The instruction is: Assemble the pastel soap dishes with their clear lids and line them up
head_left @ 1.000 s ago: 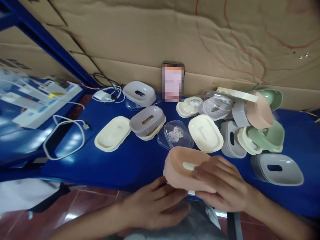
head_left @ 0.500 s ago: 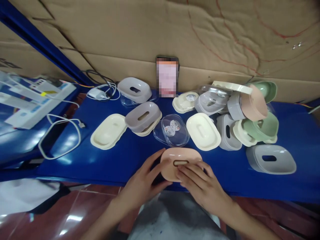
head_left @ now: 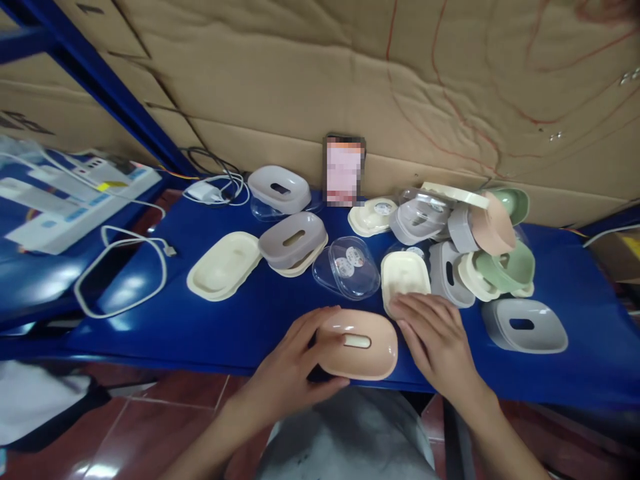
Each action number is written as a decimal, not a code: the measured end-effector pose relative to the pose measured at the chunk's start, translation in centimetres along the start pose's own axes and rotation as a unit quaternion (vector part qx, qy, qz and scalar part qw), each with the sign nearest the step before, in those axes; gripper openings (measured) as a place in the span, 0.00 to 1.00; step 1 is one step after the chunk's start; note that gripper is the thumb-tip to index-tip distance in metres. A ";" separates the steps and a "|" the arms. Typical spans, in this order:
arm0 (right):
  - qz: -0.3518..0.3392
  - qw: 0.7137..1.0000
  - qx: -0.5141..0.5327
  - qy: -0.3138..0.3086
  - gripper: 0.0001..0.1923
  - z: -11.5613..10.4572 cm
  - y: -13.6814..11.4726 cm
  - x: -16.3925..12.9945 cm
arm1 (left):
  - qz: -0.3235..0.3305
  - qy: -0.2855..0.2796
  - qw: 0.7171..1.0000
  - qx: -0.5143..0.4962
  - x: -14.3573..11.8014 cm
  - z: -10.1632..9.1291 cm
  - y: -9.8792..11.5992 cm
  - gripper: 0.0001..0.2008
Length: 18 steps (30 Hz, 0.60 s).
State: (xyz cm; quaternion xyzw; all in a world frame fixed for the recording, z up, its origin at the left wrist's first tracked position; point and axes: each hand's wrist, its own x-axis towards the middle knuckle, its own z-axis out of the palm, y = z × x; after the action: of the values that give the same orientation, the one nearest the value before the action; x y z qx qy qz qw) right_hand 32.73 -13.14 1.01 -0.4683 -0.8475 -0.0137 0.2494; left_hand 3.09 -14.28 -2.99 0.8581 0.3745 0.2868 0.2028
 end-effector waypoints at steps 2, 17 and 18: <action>0.012 1.000 -0.024 -0.008 0.19 0.5 0.0 1.9 | -0.015 0.030 0.999 0.005 0.2 -0.1 0.2 0.26; -0.033 0.992 0.102 -0.061 0.31 2.0 0.9 7.0 | -0.165 0.113 0.964 -0.177 -1.0 0.6 -1.9 0.51; -0.064 0.987 0.124 -0.082 0.31 1.4 0.6 6.1 | -0.166 0.115 0.961 -0.191 -1.2 0.7 -2.1 0.52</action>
State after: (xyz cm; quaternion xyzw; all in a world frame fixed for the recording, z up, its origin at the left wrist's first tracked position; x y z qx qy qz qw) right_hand 29.92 -7.66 2.29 -0.3782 -0.8885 0.1142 0.2335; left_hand 1.85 -13.94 -5.10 0.6902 0.4709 0.4123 0.3632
